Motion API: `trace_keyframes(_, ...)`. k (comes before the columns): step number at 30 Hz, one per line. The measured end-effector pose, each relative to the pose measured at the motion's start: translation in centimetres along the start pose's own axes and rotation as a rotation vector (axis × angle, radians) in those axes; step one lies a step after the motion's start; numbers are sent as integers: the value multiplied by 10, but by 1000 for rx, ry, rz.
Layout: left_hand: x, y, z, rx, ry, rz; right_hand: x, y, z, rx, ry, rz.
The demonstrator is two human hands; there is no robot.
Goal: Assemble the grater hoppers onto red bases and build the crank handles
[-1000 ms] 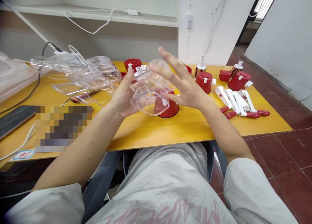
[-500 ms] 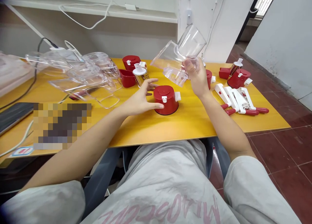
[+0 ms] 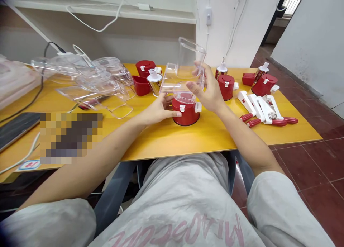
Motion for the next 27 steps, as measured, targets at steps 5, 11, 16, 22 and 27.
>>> trace_keyframes(5,2,-3,-5,5,-44,61,1,-21,2,-49,-18,6)
trace_keyframes(11,0,5,-4,74,-75,33,2,-29,1,-23,-88,12)
trace_keyframes(16,-9,26,5,105,1,71,9,-32,2,21,-63,11)
trace_keyframes(22,-9,32,6,173,134,28,14,-38,7,30,-27,-44)
trace_keyframes(27,-16,25,1,121,85,69,-1,-38,10,56,-104,-22)
Point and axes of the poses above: each hand's wrist, its own z-axis away from the middle knuckle, its own x-axis out of the palm, y = z × x, the point moved 1 cm from there along -z, towards the middle knuckle, and after that the axes turned 11 degrees about z, right-handed, at the moved point
